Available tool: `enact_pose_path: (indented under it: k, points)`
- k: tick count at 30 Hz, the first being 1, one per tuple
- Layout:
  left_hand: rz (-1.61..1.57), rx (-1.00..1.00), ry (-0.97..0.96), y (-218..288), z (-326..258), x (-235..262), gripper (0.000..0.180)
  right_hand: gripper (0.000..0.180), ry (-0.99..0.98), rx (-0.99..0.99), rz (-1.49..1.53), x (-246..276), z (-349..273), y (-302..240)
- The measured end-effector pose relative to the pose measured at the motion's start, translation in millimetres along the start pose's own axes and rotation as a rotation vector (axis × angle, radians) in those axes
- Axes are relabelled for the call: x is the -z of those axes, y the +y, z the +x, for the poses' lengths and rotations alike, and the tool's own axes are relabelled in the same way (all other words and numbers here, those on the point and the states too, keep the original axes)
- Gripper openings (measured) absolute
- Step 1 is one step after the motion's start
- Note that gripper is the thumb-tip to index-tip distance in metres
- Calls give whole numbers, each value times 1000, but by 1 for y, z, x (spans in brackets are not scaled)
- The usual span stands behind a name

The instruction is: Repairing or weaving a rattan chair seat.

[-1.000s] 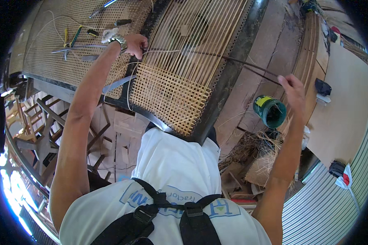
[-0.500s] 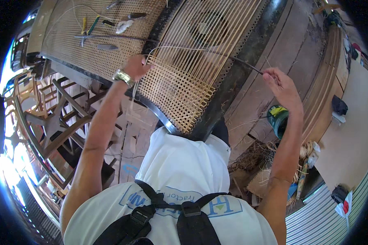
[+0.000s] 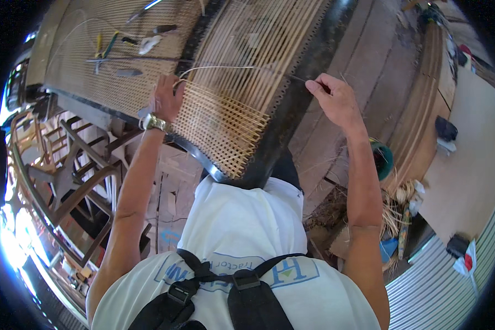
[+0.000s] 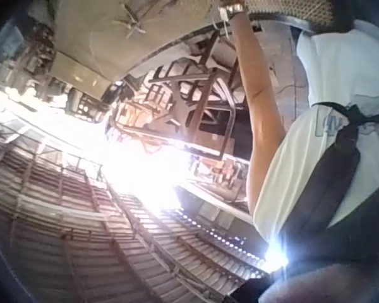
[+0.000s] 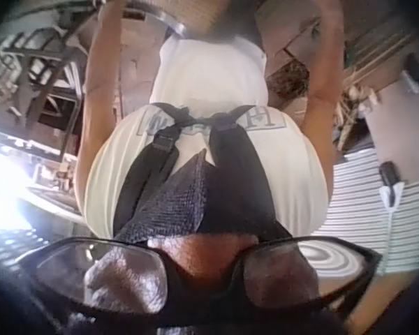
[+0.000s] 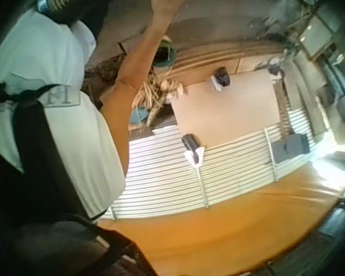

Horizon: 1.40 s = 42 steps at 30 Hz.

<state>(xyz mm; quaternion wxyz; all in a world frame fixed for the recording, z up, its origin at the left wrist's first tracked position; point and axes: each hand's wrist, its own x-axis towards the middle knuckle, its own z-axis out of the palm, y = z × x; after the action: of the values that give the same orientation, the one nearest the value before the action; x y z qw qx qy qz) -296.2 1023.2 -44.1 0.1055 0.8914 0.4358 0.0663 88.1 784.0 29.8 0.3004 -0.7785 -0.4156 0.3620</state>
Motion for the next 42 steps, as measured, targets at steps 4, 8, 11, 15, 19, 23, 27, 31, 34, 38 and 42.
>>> enact_pose_path:
  k: [4, 8, 11, 15, 19, 23, 27, 31, 34, 38, 42]
  points:
    - [-90, -181, 117, -1, 60, -29, 32, 30, 10, -126, -10, 33, -26, 27]
    - [-37, -193, -112, -30, 87, -43, 29, 28, -60, -166, 35, 64, -53, 36]
    - [1, -202, -73, -60, 83, -44, 27, 26, -90, -136, -96, 68, -51, 31]
    - [23, -67, -118, -91, 84, -35, 24, 23, -146, -34, 15, 48, -35, 11]
    - [141, -144, -201, -100, 97, -33, 20, 23, -115, 50, 59, 9, -15, -23]
    - [113, -266, -70, -106, 97, -36, 21, 32, -76, 106, -46, -16, -6, -44]
    - [18, -243, -102, -104, 92, -31, 23, 28, 166, -79, -38, -5, -8, -24]
    - [3, -185, -6, -45, 90, -12, 23, 25, 4, -147, 62, 1, -16, 5]
    - [-458, -260, 41, 51, 80, 1, 22, 23, 44, -59, 176, -2, -21, 10]
    - [-686, -576, 9, 179, 59, 5, 23, 21, 21, -67, 378, 1, -22, 0]
    - [-516, -683, 66, 229, 59, 2, 22, 24, 15, -73, 320, 7, -17, -9]
